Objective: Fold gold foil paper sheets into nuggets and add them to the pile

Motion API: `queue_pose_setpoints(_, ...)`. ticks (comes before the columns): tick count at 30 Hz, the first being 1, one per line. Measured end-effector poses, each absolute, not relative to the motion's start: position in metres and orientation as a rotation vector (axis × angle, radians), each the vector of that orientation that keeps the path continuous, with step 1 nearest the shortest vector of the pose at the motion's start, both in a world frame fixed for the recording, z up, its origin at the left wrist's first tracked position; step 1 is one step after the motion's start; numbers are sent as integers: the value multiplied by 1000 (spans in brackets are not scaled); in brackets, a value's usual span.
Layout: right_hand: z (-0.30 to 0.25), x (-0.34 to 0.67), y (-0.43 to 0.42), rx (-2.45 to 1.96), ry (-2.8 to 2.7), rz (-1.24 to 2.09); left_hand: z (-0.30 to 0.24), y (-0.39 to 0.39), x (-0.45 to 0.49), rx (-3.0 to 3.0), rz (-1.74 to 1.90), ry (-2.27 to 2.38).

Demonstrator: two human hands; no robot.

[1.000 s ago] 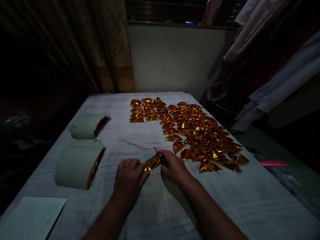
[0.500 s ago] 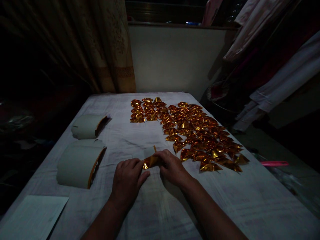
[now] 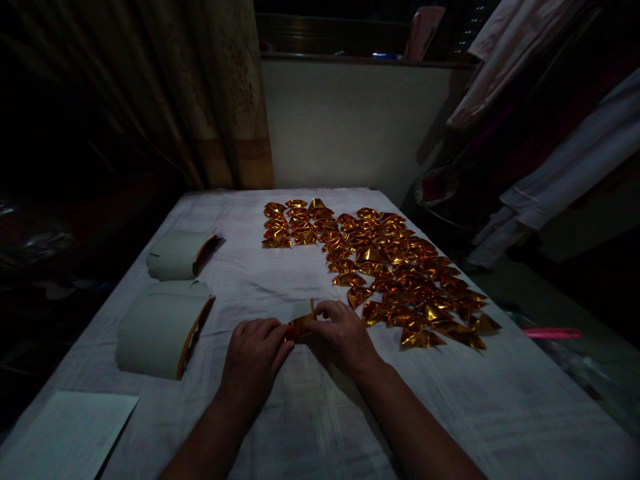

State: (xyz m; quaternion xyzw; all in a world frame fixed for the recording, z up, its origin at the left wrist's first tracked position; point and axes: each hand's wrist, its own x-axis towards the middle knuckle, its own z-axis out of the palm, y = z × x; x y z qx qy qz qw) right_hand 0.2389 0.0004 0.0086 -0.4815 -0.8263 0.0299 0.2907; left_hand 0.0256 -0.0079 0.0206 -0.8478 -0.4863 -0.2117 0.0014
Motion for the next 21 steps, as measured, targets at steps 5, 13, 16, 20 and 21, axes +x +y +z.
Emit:
queue_pose_setpoints(5,11,238,-5,-1146,-2279,40,21,-8,20,-2741,-727,-1513)
queue_pose_setpoints(13,7,241,-16,-1103,-2383,198,16,-9,37,-2582,-653,-1707)
queue_pose_setpoints(16,1,244,-15,-1160,-2323,227,14,-10,41,-2543,-646,-1705)
queue_pose_setpoints(20,-3,245,-14,-1207,-2252,282,12,-11,40,-2552,-685,-1712)
queue_pose_setpoints(21,-3,245,-15,-1220,-2235,300,12,-11,40,-2556,-697,-1714)
